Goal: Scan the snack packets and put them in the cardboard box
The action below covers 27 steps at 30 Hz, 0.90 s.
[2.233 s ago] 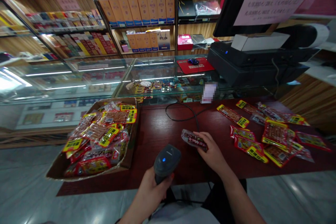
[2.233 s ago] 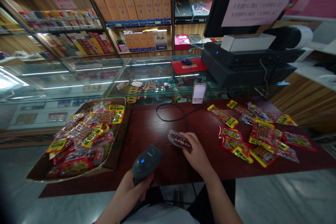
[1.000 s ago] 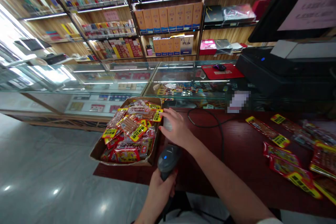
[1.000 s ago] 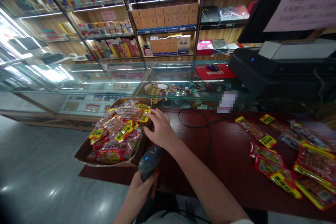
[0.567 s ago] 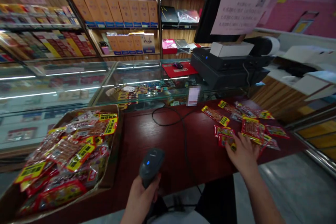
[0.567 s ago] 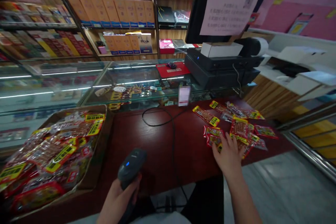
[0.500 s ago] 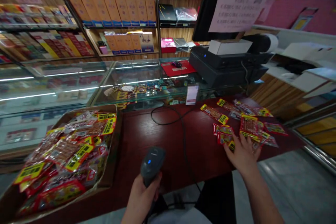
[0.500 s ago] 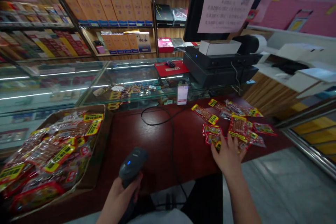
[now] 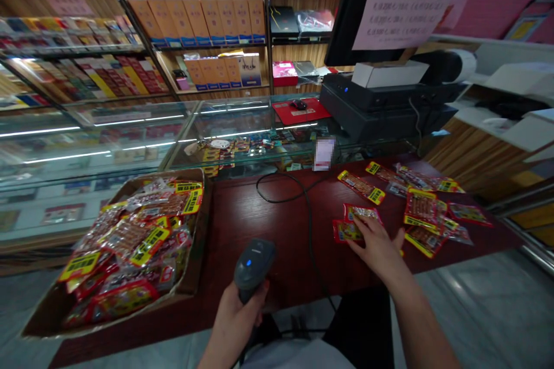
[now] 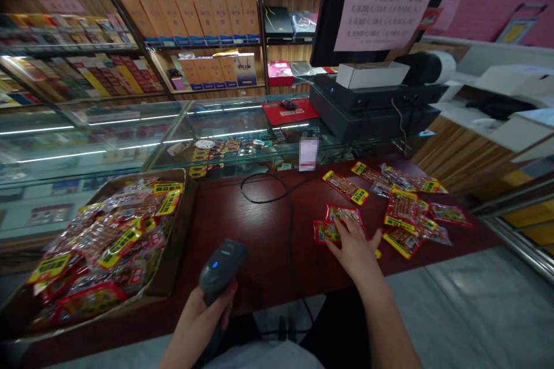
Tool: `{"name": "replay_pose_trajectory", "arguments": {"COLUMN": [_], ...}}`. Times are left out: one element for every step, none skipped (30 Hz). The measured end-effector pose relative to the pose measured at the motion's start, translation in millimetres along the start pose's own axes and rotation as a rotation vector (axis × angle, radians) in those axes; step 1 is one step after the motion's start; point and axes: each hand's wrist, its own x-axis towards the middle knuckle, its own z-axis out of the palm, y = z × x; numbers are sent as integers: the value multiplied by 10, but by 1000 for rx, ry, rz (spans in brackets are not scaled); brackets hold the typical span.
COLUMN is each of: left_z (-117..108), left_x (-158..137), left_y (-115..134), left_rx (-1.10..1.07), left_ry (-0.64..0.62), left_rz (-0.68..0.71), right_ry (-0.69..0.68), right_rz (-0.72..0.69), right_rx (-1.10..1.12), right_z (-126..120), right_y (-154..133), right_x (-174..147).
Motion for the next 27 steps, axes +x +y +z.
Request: {"name": "replay_pose_trajectory", "arguments": {"left_z": [3,8,16,25,34,43,50,55,57,59,58,56,53,48,40,30,17,0,-17,-35,-51,-63,-71,-73,-72,-66,-60], "left_x": [-4,-8,-12,-17,-21,-25,-30,-35,-40,-45,-49,-52,-54,-56,-58,-61,-64,-68,-75,-82,-91,-100,-109,-118,-125,-131,-136], "left_y": [-7,-16,-26,-34,-40,-42,-41,-36,-30,-23,-17,-14,-13,-16,-22,-29,-37,-44,-49,-51,-50,-46,-40,-32,-23,-15,-7], "left_rx": [2,3,1,-2,-6,-8,-9,-10,-11,-11,-11,-11,-11,-11,-9,-5,3,16,35,62,91,119,141,156,164,166,165], "left_ry": [-11,-25,-38,-52,-62,-72,-81,-89,-98,-107,-112,-116,-114,-113,-113,-114,-117,-117,-117,-122,-130,-146,-168,-188,-206,-212,-213], "left_rz": [0,3,7,12,18,22,23,24,26,29,32,36,41,44,45,48,57,79,116,165,220,270,305,325,330,326,318], "right_ry": [-4,-2,9,20,31,40,48,53,55,51,40,16,-20,-60,-95,-118,-128,-128,-124,-117,-110,-109,-112,-115,-121,-130,-136], "right_rz": [-23,-35,-42,-55,-76,-101,-128,-153,-174,-183,-178,-170,-159,-143,-124,-100,-72,-38,-1,30,52,60,54,40,23,7,-3], "right_rx": [-16,-27,-28,-11,33,105,200,311,433,559,683,802,914,1011,1090,1148,1187,1212,1230,1240,1243,1244,1245,1247,1252,1261,1273], "right_z": [-17,-32,-46,-63,-83,-107,-133,-160,-183,-201,-209,-209,-200,-185,-168,-153,-144,-143,-150,-164,-183,-204,-224,-242,-255,-263,-267], "right_y": [43,75,95,99,88,61,17,-42,-116,-200,-292,-385,-476,-558,-630,-687,-731,-761,-779,-789,-793,-794,-794,-793,-793,-794,-795], "right_x": [37,70,99,124,143,158,167,171,170,163,153,141,128,115,105,99,96,98,105,115,129,144,160,174,185,194,199]}}
